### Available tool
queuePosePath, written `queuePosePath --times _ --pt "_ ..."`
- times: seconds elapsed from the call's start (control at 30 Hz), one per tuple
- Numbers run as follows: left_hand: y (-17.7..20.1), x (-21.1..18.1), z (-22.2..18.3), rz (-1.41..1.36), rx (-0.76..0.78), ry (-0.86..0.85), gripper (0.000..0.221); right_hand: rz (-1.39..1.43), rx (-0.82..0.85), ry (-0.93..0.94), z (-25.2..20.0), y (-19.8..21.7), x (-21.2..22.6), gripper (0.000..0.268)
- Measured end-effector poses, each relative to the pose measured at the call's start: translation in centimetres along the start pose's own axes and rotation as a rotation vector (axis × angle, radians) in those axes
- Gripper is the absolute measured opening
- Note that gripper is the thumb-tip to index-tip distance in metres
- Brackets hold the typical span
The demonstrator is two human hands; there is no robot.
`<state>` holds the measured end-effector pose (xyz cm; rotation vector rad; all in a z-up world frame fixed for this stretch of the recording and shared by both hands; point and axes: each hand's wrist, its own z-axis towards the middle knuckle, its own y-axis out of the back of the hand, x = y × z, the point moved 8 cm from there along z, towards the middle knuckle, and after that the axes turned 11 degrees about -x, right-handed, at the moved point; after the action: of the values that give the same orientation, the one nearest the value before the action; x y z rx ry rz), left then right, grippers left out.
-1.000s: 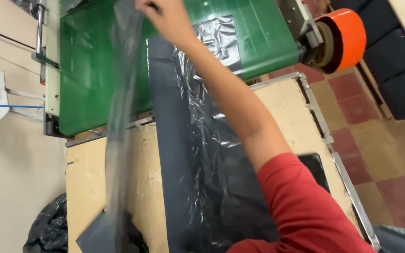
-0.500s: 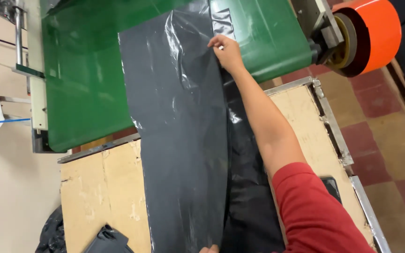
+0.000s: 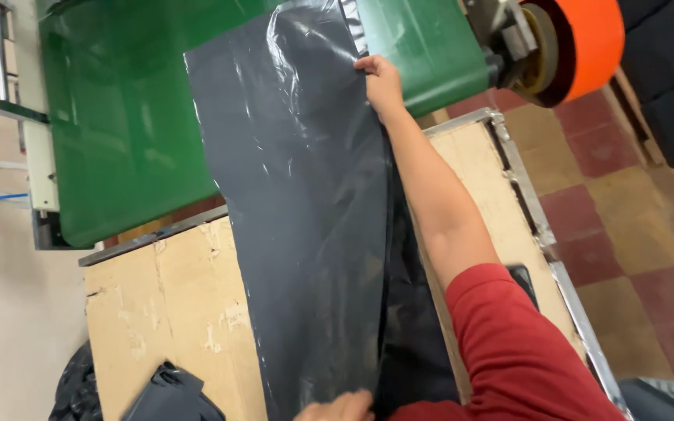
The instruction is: Folding plastic bags and placing them in a bin.
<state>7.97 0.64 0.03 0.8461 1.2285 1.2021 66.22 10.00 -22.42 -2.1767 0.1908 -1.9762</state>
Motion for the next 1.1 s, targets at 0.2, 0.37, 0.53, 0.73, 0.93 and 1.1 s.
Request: queuePosePath --times 0.2,0.37,0.53,0.73,0.93,1.1 --pt "-1.9 2.3 1.1 -0.206 0.458 0.244 0.025 -0.305 -0.133 0.029 -3.9 6.6 -1.6 0.067" --pt "-4.4 3.1 2.4 -0.260 0.398 0.185 0.016 -0.729 -0.007 0.230 -18.4 13.6 5.7 0.046" --pt "-5.7 3.6 2.5 -0.381 0.362 0.204 0.030 -0.865 0.413 -0.190 -40.8 18.5 10.3 0.060" --pt "-7.9 1.7 0.5 -0.528 0.222 0.027 0.021 -0.549 0.137 -0.248 -53.6 22.8 11.0 0.055" --pt "-4.6 3.7 -4.6 -0.770 0.283 0.029 0.032 -0.368 0.052 -0.559 -59.9 21.4 6.7 0.085" --pt "-3.0 14.2 -15.1 -0.450 0.015 0.146 0.032 -0.454 -0.101 -0.552 -60.9 25.7 1.8 0.060"
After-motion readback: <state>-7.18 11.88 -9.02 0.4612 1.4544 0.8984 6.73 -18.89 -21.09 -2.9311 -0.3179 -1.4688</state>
